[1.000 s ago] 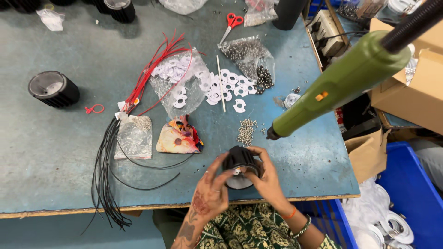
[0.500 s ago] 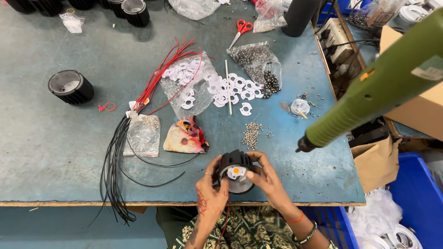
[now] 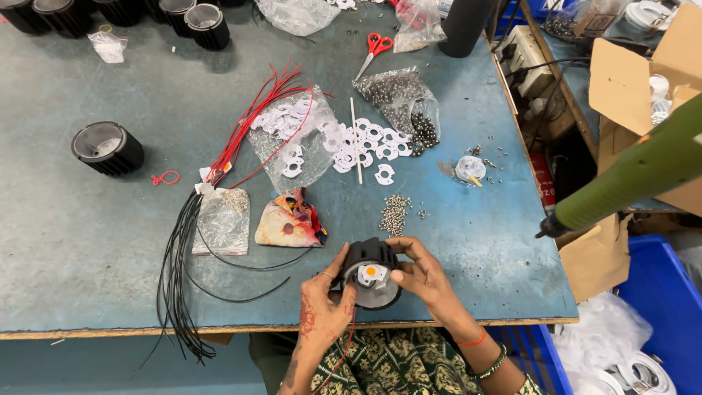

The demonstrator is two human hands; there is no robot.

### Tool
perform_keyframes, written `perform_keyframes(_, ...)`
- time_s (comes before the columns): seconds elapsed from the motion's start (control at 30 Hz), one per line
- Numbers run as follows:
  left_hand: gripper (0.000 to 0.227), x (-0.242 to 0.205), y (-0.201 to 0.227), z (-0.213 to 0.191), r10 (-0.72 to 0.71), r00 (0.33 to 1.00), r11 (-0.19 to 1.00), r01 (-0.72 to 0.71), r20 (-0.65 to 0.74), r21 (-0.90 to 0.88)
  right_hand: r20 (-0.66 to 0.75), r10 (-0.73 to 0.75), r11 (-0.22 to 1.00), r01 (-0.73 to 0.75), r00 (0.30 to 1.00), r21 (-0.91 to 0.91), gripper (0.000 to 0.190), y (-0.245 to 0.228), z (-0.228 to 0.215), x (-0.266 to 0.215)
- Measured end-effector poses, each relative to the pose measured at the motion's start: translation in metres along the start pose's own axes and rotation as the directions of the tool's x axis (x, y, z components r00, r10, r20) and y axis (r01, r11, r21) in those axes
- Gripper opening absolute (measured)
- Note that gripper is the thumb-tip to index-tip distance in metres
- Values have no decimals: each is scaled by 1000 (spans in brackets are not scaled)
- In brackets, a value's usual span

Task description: The person assembles small electronic components by hand, using a hot glue gun to attach wires and parts to a cylindrical housing. They handle wires, plastic pieces, and metal components, then insert a white rod into the assembly.

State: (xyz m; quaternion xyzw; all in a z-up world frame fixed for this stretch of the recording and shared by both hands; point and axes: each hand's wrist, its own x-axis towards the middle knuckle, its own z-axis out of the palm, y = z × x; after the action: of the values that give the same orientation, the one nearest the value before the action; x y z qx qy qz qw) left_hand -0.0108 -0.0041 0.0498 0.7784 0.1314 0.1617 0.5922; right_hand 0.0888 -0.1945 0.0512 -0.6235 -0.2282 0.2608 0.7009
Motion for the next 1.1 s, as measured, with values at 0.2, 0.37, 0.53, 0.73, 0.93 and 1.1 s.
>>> perform_keyframes(0.2, 65, 1, 0, -6, 126, 991, 989, -123, 37, -78, -1, 6, 1000, -6, 1000, -10, 57, -4, 0, 1)
perform_keyframes(0.37, 62, 1, 0, -7, 111, 994, 991, -110, 9, -79, -13, 0, 1000, 0, 1000, -10, 56, -5, 0, 0)
perform_keyframes(0.53, 64, 1, 4, -7, -25, 999, 999, 26, 25, -24, -3, -25, 1000, 25, 1000, 4, 56, -7, 1, -2)
perform_keyframes(0.73, 66, 1, 5, -11, 49, 997, 997, -52, 66, 49, 12, -18, 1000, 18, 1000, -5, 56, -8, 3, -6)
perform_keyframes(0.93, 68, -2, 5, -11, 47, 998, 997, -50, 44, 64, 57, -27, 1000, 28, 998, -13, 62, -15, 7, -6)
perform_keyframes(1.1, 65, -5, 6, 2, -42, 996, 999, 44, -77, 18, -16, -162, 901, 142, 987, -411, 84, -22, 26, -9)
